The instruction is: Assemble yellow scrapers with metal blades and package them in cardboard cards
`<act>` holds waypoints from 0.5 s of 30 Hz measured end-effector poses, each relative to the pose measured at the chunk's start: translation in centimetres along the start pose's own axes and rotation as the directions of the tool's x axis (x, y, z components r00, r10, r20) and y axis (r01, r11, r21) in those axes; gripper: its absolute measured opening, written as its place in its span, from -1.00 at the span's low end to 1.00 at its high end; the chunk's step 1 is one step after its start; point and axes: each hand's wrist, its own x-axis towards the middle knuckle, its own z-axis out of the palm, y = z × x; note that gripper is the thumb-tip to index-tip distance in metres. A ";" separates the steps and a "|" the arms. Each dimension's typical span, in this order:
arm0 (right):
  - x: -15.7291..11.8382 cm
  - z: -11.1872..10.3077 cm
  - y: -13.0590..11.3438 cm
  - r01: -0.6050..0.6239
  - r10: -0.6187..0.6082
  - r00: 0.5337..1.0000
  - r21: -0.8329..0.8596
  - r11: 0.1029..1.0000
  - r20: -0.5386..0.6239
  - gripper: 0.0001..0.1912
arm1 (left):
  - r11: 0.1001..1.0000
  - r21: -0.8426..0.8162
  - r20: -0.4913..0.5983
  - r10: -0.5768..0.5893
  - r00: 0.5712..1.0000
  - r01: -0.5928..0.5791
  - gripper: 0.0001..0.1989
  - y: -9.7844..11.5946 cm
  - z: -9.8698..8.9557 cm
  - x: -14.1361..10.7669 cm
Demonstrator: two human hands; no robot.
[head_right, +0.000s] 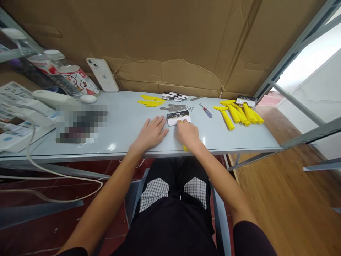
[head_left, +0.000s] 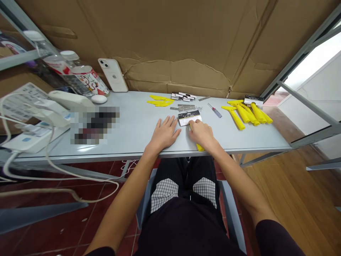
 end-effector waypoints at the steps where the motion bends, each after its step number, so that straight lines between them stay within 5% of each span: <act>1: -0.5 0.1 0.7 0.005 -0.005 1.000 -0.005 1.000 0.002 -0.55 | 1.000 -0.001 -0.002 0.002 1.000 -0.002 -0.28 -0.1 0.0 0.0; 10: -4.9 0.7 7.0 -0.002 0.001 1.000 -0.079 0.997 -0.016 -0.47 | 1.000 0.007 -0.014 0.019 1.000 -0.019 -0.31 -0.7 0.8 0.3; 15: -4.9 -1.8 11.0 -0.035 0.019 0.991 -0.120 0.992 -0.134 -0.48 | 1.000 0.009 -0.012 0.022 1.000 -0.022 -0.28 -0.8 0.8 0.3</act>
